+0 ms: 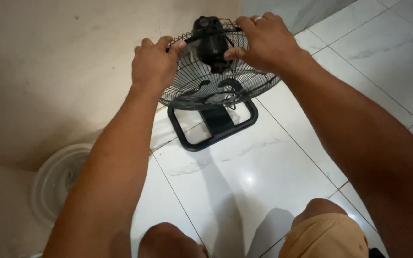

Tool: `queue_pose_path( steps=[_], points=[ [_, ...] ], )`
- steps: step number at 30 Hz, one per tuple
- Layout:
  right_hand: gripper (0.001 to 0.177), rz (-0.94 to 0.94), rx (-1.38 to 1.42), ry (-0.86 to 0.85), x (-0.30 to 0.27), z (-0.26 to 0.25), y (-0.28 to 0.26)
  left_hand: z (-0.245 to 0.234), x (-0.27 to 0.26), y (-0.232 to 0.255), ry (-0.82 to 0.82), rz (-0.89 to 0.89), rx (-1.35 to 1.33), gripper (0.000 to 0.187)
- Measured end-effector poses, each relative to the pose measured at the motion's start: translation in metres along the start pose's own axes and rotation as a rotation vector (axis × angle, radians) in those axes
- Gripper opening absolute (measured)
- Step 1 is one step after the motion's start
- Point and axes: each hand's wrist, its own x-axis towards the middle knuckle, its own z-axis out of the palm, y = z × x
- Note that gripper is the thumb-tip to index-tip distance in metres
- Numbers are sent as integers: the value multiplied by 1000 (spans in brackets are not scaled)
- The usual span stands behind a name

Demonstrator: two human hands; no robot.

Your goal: The person disassembles a black pedestal fan. They remove the front grille, then use a screwdriver to loosen the central nut and remove the fan blade. The blade is placed on the floor next to the fan.

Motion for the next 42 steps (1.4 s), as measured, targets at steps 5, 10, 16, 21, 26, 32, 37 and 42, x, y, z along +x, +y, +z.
queue_pose_path(
  steps=[5,10,16,21,26,32,37,42],
  points=[
    [92,34,10,-38,-2,-2,-3,30,38,2,99,177,84,57],
    [88,50,99,5,-11,0,4,34,44,60,9,390,9,64],
    [82,41,300,144,-39,17,34,52,34,77,109,259,130,59],
    [67,540,499,63,-73,28,50,49,23,76,230,281,95,57],
    [73,565,504,-27,-87,41,64,52,27,75,263,265,123,56],
    [90,423,506,-62,-60,31,43,80,50,80,350,406,305,48],
    [92,398,530,-33,-65,45,50,61,28,95,287,447,245,75],
    [91,359,499,-12,-66,46,54,61,32,86,277,474,260,77]
  ],
)
